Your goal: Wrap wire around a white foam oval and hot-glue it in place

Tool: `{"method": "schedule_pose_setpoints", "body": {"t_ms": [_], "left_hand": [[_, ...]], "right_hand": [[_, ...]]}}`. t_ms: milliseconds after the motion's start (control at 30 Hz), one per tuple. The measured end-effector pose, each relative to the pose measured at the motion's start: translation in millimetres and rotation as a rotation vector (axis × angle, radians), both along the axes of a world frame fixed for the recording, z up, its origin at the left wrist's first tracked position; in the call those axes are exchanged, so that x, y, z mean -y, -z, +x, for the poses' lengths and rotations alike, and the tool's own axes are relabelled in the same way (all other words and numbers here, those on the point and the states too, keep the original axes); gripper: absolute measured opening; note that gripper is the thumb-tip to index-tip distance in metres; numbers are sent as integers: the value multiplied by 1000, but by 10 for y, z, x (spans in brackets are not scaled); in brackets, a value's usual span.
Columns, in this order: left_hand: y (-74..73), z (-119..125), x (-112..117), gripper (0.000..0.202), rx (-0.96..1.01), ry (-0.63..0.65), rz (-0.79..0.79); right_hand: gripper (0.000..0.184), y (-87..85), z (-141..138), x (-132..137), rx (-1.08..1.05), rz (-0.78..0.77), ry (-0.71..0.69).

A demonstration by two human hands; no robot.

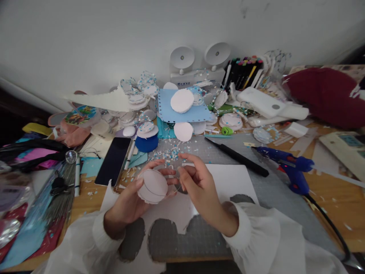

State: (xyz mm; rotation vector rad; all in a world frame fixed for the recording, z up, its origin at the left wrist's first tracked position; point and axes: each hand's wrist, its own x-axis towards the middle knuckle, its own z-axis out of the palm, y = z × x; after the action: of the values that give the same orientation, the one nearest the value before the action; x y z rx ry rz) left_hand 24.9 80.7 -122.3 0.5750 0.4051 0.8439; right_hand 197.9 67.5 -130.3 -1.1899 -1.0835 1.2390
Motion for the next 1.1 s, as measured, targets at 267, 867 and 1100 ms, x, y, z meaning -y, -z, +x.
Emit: {"method": "schedule_pose_setpoints", "body": {"t_ms": [267, 867, 1100], "left_hand": [[5, -5, -4, 37, 45, 5, -1], [27, -31, 20, 33, 64, 305, -183], [51, -16, 4, 33, 83, 385, -218]], "right_hand": [[25, -23, -2, 30, -28, 70, -37], [20, -13, 67, 28, 200, 416, -159], [23, -29, 74, 22, 191, 414, -269]]}}
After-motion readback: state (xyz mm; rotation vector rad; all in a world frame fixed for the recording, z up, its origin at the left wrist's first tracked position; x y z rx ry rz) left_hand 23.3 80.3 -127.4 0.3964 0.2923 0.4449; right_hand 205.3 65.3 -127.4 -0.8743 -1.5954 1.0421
